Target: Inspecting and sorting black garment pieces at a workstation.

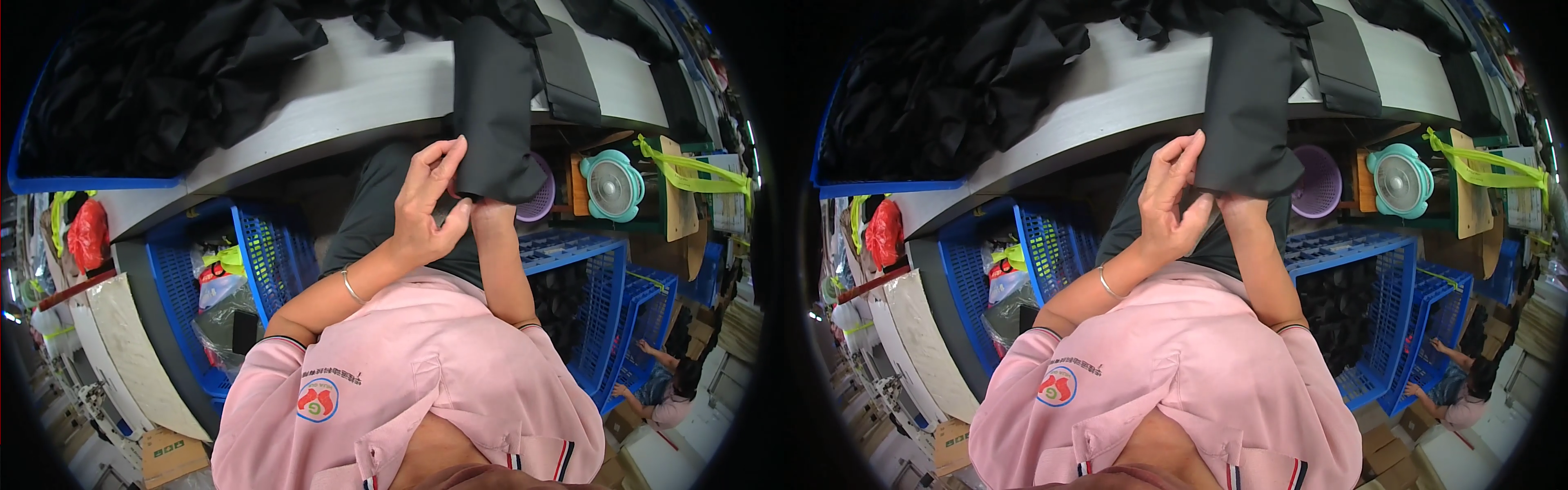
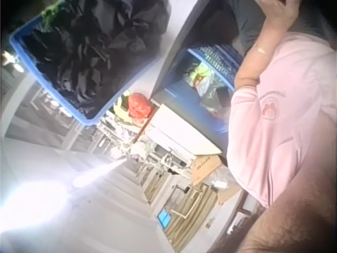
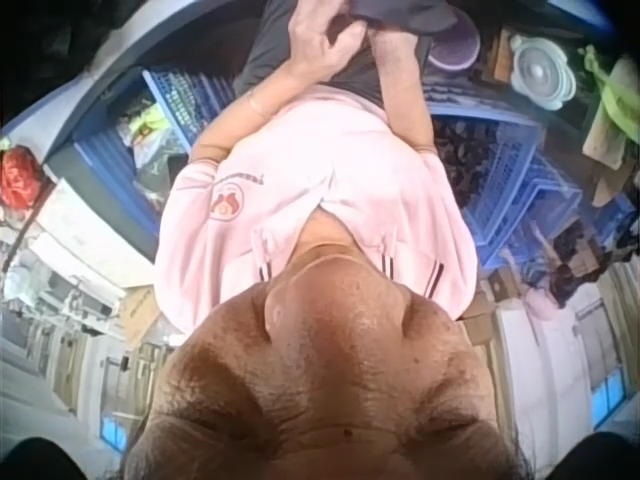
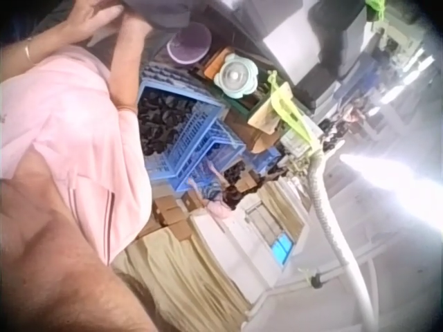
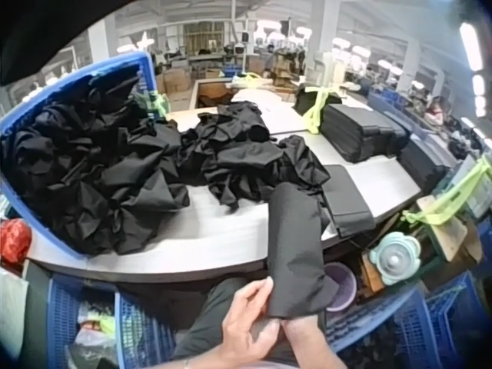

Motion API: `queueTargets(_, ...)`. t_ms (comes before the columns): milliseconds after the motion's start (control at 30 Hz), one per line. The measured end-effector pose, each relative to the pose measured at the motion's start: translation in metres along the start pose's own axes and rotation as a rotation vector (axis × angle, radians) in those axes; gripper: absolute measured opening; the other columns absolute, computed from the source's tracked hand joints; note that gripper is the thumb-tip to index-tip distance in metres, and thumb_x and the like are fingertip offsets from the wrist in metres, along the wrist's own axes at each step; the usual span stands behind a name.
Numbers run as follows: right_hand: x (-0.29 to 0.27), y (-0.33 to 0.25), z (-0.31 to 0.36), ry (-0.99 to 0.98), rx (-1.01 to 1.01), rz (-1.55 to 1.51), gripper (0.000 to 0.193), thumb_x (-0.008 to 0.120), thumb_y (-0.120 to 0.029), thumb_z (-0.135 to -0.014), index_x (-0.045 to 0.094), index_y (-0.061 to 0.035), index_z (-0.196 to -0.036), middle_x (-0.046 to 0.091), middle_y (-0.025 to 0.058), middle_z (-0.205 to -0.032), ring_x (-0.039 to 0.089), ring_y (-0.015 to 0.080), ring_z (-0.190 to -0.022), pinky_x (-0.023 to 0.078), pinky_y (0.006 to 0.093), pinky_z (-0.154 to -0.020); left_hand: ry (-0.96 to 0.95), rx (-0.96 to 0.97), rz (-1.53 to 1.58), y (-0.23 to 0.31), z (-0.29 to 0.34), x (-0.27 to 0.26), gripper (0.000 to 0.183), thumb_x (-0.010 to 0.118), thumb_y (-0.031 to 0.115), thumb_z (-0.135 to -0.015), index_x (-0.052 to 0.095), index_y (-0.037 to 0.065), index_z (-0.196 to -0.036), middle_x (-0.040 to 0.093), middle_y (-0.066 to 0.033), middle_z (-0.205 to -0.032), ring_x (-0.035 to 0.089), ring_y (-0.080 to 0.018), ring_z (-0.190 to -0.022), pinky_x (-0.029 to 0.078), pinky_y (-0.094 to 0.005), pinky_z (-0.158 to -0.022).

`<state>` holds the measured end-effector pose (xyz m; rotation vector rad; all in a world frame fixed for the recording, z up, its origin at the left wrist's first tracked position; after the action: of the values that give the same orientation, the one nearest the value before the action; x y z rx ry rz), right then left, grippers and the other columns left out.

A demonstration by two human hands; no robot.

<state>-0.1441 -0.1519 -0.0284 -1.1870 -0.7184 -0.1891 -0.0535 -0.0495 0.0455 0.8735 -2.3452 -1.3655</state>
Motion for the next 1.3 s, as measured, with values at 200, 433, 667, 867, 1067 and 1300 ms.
queueTargets(200,-0.049,0.035,-0.045,0.033,-0.313,0.2,0.044,0.051,-0.022,-0.103,0.045,0.0006,-0.14,0.049,0.0132,-0.143,0.051,0.0249,-0.127,0.043,0.0378,-0.107,0.075,-0.226,-0.119,-0.059,0.002,-0.023,0.044,0.05,-0.006,-0.091,0.061,0.002,-0.133,0.069,-0.0118,-0.113,0.062,-0.0098,-0.083,0.053,-0.0232,-0.071)
queueTargets(433,0.022,0.045,-0.031,-0.498,-0.586,1.775,0.027,0.055,-0.006,-0.087,0.064,0.0042,-0.111,0.062,0.0282,-0.111,0.058,0.0436,-0.107,0.044,0.0489,-0.098,0.313,-0.752,0.366,-0.135,0.035,-0.033,0.038,0.04,-0.004,-0.096,0.064,-0.003,-0.125,0.071,-0.006,-0.089,0.064,-0.0099,-0.069,0.056,-0.025,-0.065)
queueTargets(667,0.033,0.054,-0.034,-0.254,-0.257,1.784,0.013,0.061,-0.007,-0.081,0.069,0.0004,-0.088,0.068,0.0205,-0.093,0.064,0.0405,-0.091,0.05,0.048,-0.084,0.194,-0.784,0.5,-0.148,0.047,-0.017,0.037,0.038,-0.004,-0.095,0.061,-0.007,-0.124,0.07,-0.0086,-0.096,0.065,-0.0103,-0.073,0.055,-0.0246,-0.066)
queueTargets(867,0.033,0.068,-0.029,-0.289,-0.471,1.848,0.021,0.061,-0.012,-0.086,0.068,-0.0014,-0.103,0.069,0.0192,-0.099,0.065,0.0384,-0.094,0.051,0.0452,-0.086,0.206,-0.89,0.73,-0.142,0.045,0.008,0.015,0.055,0.006,-0.096,0.066,-0.003,-0.098,0.065,-0.0007,-0.089,0.058,-0.0088,-0.081,0.047,-0.0251,-0.068)
queueTargets(1067,0.042,0.061,-0.02,-0.293,-0.909,1.836,0.031,0.059,-0.029,-0.093,0.066,-0.0064,-0.114,0.066,0.0195,-0.114,0.066,0.0382,-0.098,0.051,0.0472,-0.086,0.068,-0.883,0.751,-0.148,0.059,0.005,0.019,0.058,0.013,-0.095,0.066,0.001,-0.083,0.061,0.0024,-0.076,0.052,-0.0041,-0.066,0.04,-0.0254,-0.055)
queueTargets(1300,0.052,0.056,-0.027,-0.323,-0.039,1.883,0.033,0.05,-0.037,-0.099,0.062,-0.0102,-0.114,0.069,0.0211,-0.092,0.067,0.0416,-0.089,0.05,0.0561,-0.078,0.396,-0.537,0.16,-0.124,0.025,-0.051,0.041,0.065,0.002,-0.091,0.054,0.0,-0.131,0.062,-0.0014,-0.11,0.059,-0.0083,-0.091,0.048,-0.023,-0.081)
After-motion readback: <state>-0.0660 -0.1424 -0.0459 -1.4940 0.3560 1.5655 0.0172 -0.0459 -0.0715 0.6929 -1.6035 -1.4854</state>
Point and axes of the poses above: each hand's wrist, its own z-axis away from the middle knuckle, its own x-axis out of the palm, y = z × x, the point moved 5 cm from there along -z, towards the middle knuckle
